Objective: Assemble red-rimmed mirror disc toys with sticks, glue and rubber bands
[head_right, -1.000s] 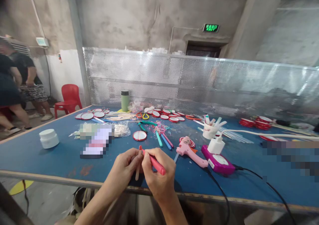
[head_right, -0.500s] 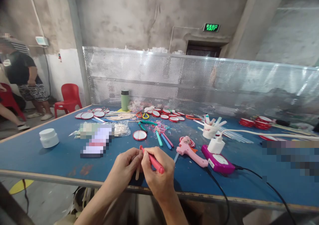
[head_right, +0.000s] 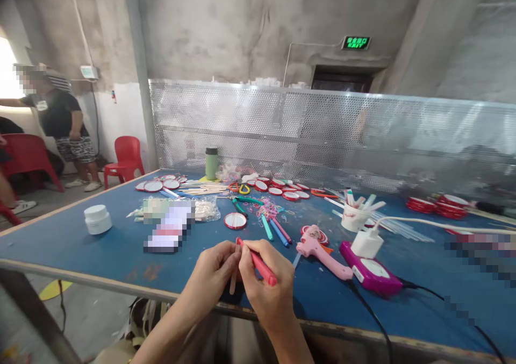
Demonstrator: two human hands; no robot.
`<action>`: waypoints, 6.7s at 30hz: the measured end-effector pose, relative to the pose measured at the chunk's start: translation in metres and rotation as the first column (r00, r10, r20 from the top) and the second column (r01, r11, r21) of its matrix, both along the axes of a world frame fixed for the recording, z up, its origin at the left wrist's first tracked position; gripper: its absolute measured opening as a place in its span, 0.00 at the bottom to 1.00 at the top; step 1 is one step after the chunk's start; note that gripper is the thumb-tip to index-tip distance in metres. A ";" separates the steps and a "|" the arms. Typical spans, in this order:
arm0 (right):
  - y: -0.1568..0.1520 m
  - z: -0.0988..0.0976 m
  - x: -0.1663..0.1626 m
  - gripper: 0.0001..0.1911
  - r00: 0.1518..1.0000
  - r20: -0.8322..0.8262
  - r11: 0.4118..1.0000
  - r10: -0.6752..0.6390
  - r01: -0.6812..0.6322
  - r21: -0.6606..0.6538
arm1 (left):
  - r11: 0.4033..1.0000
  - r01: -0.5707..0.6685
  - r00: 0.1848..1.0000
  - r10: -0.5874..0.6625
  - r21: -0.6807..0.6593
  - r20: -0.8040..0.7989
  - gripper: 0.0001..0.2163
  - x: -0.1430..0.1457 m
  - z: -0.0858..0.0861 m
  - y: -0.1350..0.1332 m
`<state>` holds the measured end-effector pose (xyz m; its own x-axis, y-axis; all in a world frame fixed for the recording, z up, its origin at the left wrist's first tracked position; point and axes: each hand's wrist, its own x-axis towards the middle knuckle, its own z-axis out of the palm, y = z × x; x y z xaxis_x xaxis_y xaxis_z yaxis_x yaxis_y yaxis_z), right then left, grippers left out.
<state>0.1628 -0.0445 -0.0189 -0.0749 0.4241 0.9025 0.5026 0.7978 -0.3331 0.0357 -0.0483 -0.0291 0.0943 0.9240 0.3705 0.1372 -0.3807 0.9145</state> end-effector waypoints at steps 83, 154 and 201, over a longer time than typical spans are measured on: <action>-0.001 -0.003 0.001 0.06 1.000 -0.025 0.999 0.000 -0.001 -0.033 | 1.000 0.029 1.000 -0.029 -0.002 0.006 0.15 -0.002 -0.002 0.000; -0.002 -0.002 0.001 0.07 0.998 0.015 0.997 0.069 -0.068 -0.041 | 0.999 0.040 0.999 -0.040 -0.016 -0.016 0.13 -0.003 -0.006 0.002; -0.004 -0.001 0.001 0.07 0.999 -0.005 0.998 0.051 -0.051 -0.041 | 0.999 0.047 0.999 -0.046 -0.023 0.016 0.13 -0.002 -0.002 -0.001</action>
